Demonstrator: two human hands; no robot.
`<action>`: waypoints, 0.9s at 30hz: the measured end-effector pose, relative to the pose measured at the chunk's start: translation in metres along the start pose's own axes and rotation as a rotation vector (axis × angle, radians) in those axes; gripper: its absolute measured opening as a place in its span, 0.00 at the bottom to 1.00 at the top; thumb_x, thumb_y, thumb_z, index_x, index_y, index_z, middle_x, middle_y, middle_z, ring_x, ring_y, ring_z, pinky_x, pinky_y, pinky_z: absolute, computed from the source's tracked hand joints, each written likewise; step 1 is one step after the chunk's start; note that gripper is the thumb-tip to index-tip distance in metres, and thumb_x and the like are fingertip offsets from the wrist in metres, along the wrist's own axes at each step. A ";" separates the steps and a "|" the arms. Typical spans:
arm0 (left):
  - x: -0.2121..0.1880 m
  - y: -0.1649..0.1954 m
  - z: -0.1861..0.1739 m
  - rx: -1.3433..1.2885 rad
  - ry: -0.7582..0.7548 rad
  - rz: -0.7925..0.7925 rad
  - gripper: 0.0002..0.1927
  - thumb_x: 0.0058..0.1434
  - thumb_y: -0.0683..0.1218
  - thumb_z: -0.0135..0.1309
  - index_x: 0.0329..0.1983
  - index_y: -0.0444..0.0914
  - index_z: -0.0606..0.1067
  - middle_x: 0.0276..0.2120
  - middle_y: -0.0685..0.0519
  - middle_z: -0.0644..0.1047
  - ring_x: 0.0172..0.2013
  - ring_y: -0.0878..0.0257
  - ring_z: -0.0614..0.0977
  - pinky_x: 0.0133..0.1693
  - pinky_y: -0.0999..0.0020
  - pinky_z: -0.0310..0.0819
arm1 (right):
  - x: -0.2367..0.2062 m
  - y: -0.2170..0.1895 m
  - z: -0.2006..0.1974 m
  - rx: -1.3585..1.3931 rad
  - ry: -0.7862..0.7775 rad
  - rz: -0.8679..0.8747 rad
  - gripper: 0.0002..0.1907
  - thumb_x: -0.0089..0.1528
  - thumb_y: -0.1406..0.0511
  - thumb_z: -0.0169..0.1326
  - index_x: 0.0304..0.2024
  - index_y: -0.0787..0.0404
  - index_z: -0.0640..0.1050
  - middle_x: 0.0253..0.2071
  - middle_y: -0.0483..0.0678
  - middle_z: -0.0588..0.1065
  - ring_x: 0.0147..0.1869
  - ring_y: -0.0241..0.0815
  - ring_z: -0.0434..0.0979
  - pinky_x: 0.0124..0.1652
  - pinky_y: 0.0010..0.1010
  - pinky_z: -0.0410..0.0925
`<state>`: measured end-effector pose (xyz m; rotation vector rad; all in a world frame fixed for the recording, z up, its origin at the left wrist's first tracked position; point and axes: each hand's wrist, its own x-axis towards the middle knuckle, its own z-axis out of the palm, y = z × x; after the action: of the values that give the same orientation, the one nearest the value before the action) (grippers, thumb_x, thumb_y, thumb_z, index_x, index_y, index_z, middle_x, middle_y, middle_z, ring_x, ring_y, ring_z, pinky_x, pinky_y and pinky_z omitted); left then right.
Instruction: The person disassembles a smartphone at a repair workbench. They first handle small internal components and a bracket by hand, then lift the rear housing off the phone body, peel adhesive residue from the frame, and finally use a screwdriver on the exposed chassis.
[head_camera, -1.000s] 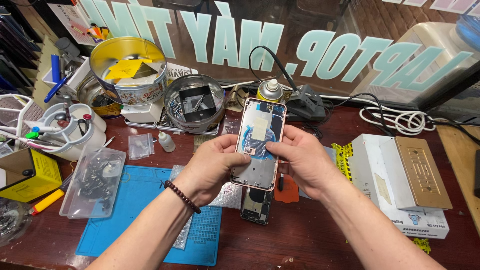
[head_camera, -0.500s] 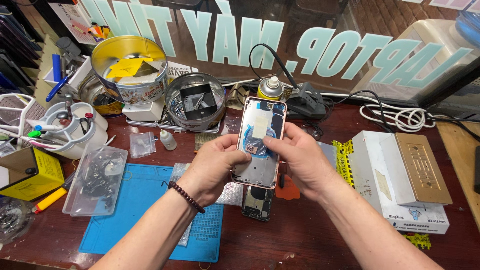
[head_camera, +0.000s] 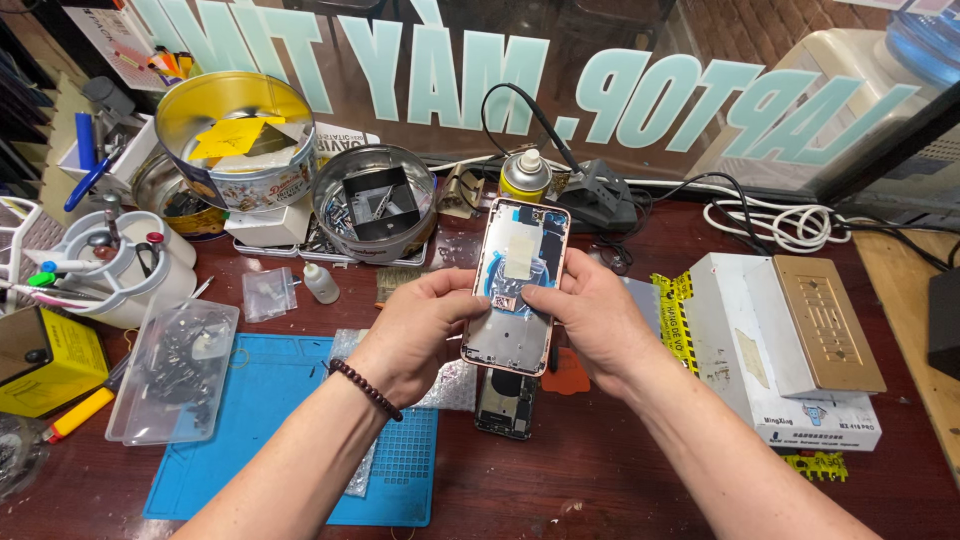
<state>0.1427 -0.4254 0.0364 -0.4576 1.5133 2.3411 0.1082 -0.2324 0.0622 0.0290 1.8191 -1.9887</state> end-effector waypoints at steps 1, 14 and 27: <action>0.000 0.000 0.002 0.007 0.000 -0.004 0.14 0.58 0.39 0.58 0.49 0.36 0.79 0.34 0.56 0.80 0.33 0.68 0.79 0.36 0.70 0.75 | 0.000 0.000 -0.001 0.005 -0.005 -0.003 0.20 0.60 0.72 0.56 0.55 0.63 0.73 0.46 0.49 0.82 0.45 0.36 0.82 0.40 0.29 0.76; 0.001 0.004 0.006 0.050 0.043 0.009 0.14 0.56 0.37 0.59 0.47 0.36 0.76 0.33 0.55 0.81 0.32 0.66 0.80 0.33 0.68 0.74 | -0.001 -0.007 0.005 -0.001 -0.001 0.003 0.21 0.60 0.71 0.56 0.56 0.63 0.72 0.45 0.50 0.82 0.44 0.37 0.82 0.42 0.30 0.76; -0.003 0.002 0.004 0.060 0.054 0.002 0.14 0.54 0.37 0.61 0.45 0.38 0.77 0.32 0.57 0.81 0.31 0.68 0.79 0.30 0.71 0.70 | -0.002 -0.006 0.009 -0.013 -0.016 -0.015 0.21 0.58 0.73 0.57 0.55 0.66 0.73 0.45 0.52 0.82 0.45 0.38 0.83 0.44 0.30 0.76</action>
<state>0.1442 -0.4227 0.0413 -0.5082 1.6049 2.2949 0.1107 -0.2398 0.0694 -0.0040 1.8269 -1.9820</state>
